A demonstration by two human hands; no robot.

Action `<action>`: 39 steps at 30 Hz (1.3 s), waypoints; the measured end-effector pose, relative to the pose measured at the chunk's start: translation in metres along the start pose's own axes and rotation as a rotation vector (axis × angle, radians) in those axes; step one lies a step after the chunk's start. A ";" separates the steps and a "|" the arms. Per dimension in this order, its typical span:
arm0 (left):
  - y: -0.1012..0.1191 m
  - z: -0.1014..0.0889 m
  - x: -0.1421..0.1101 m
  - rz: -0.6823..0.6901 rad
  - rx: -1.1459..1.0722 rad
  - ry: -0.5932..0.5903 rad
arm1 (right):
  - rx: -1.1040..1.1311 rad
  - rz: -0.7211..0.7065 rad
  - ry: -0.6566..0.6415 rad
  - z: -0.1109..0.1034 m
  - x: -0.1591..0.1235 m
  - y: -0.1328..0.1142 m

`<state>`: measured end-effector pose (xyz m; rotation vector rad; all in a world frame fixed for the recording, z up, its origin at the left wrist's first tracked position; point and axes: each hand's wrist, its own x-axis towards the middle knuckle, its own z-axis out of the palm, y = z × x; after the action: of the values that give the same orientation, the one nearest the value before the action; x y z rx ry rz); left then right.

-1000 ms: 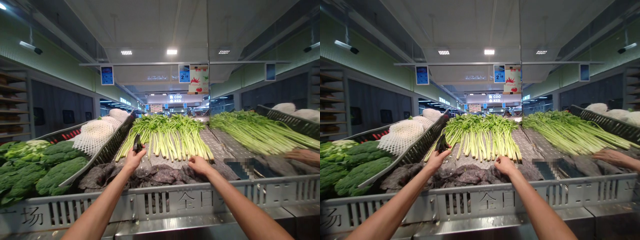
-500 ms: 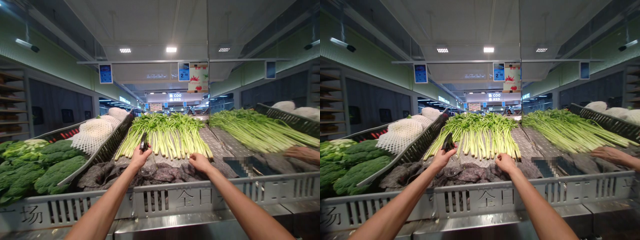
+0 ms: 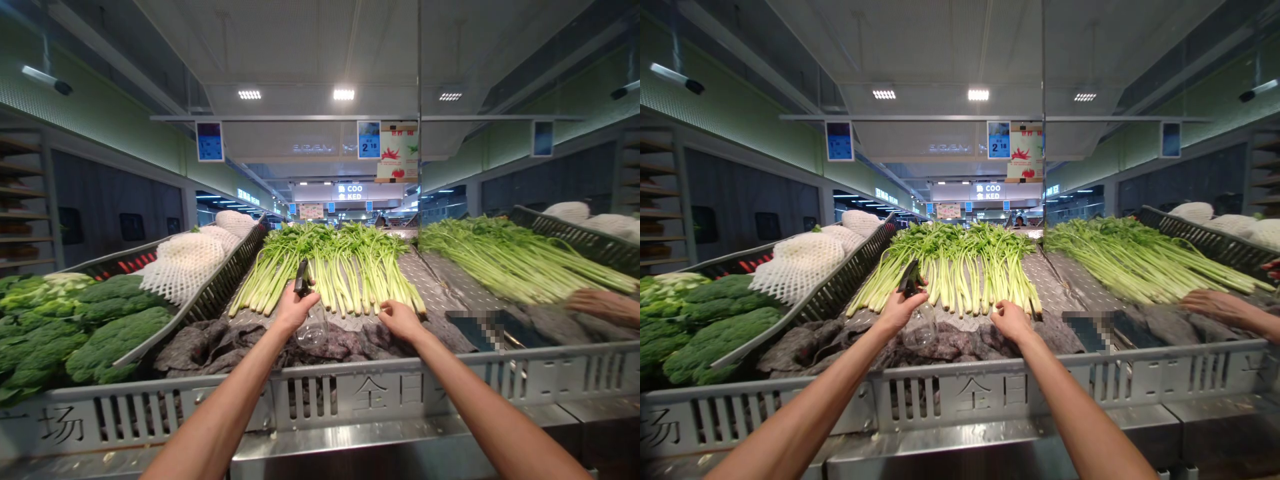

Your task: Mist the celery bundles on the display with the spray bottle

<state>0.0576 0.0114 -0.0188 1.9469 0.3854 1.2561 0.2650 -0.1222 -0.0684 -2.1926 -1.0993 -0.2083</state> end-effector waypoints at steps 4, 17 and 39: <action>-0.005 0.002 0.001 -0.011 0.009 -0.002 | 0.010 0.006 0.011 -0.001 0.000 0.000; 0.002 0.002 0.002 0.024 0.064 0.047 | 0.031 0.022 0.017 -0.002 -0.001 -0.001; 0.002 0.009 0.009 -0.028 0.117 -0.057 | 0.009 0.033 0.009 -0.005 -0.004 -0.005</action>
<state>0.0695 0.0120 -0.0138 2.0635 0.4642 1.1809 0.2590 -0.1261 -0.0637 -2.1977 -1.0564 -0.1981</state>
